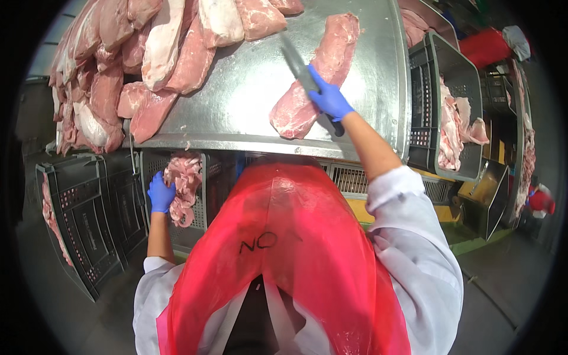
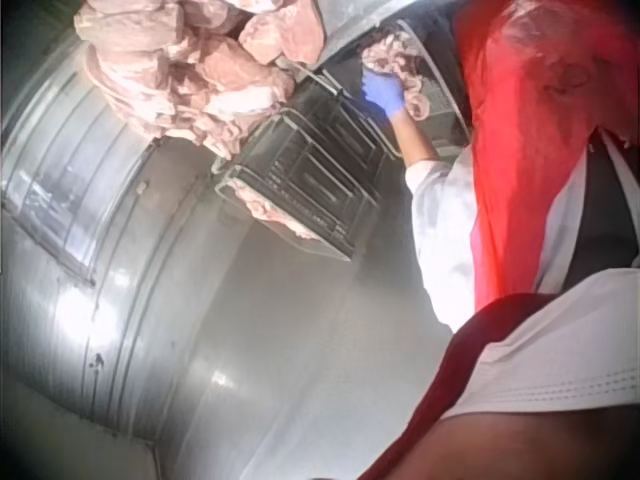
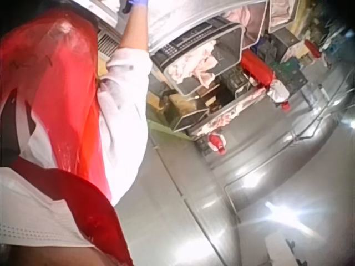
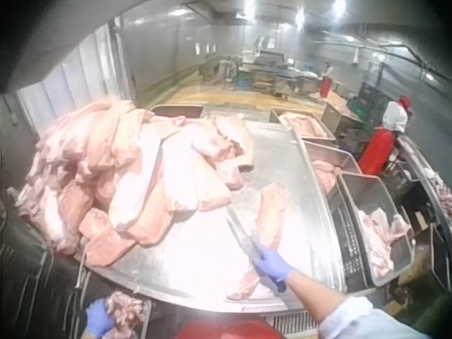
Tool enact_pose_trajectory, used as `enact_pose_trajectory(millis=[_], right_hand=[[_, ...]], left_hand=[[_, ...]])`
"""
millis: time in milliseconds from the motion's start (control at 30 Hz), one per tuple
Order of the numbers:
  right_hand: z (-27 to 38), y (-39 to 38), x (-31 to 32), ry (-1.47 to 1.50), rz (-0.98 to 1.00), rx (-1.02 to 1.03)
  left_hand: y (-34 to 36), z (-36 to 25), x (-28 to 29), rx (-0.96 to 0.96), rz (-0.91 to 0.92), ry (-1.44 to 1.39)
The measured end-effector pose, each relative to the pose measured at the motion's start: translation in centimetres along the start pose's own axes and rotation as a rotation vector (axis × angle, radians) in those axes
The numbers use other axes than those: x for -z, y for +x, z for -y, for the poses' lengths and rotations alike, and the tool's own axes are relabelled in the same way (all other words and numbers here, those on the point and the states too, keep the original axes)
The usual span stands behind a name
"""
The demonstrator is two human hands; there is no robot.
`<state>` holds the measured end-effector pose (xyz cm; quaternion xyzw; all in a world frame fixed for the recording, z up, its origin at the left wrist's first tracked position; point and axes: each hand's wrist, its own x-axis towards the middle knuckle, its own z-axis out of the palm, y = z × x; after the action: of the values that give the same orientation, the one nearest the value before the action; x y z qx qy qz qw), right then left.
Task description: The person uses a knife to trim fat and connective tissue from large cuts of raw meat on a stainless steel table. They repeatedly pick up pieces, slice off unwanted sections, and place the trimmed meat into a nearby container.
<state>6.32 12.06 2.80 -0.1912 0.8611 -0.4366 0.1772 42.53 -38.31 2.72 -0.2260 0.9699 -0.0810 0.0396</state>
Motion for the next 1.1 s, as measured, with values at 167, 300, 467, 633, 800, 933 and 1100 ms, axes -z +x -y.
enact_pose_trajectory(millis=[167, 300, 467, 633, 800, 933, 1100], right_hand=[[2.3, 4.2, -3.9, -0.068, 0.064, 0.028], [3.8, 6.1, -6.4, -0.061, 0.061, 0.101], [3.1, 7.4, -6.5, -0.125, 0.125, 0.175], [5.4, 5.6, -7.0, -0.043, 0.146, 0.308], [5.7, 4.9, -7.7, -0.335, 0.533, 0.296], [3.8, 1.1, -0.7, -0.290, 0.748, 0.260], [7.4, 4.8, -7.9, -0.261, 0.620, 0.297]], left_hand=[[3.0, -19.0, 5.5, -0.069, 0.003, -1.015], [7.9, -31.1, 3.4, 0.250, 0.133, -1.013], [11.8, -32.1, 1.3, 0.495, 0.023, -1.209], [12.7, -31.3, 0.9, 0.479, 0.066, -1.365], [11.7, -31.5, 0.8, 0.553, 0.002, -1.534], [11.7, -31.5, 0.8, 0.622, -0.003, -1.623], [11.6, -30.5, -0.6, 0.386, -0.056, -1.347]])
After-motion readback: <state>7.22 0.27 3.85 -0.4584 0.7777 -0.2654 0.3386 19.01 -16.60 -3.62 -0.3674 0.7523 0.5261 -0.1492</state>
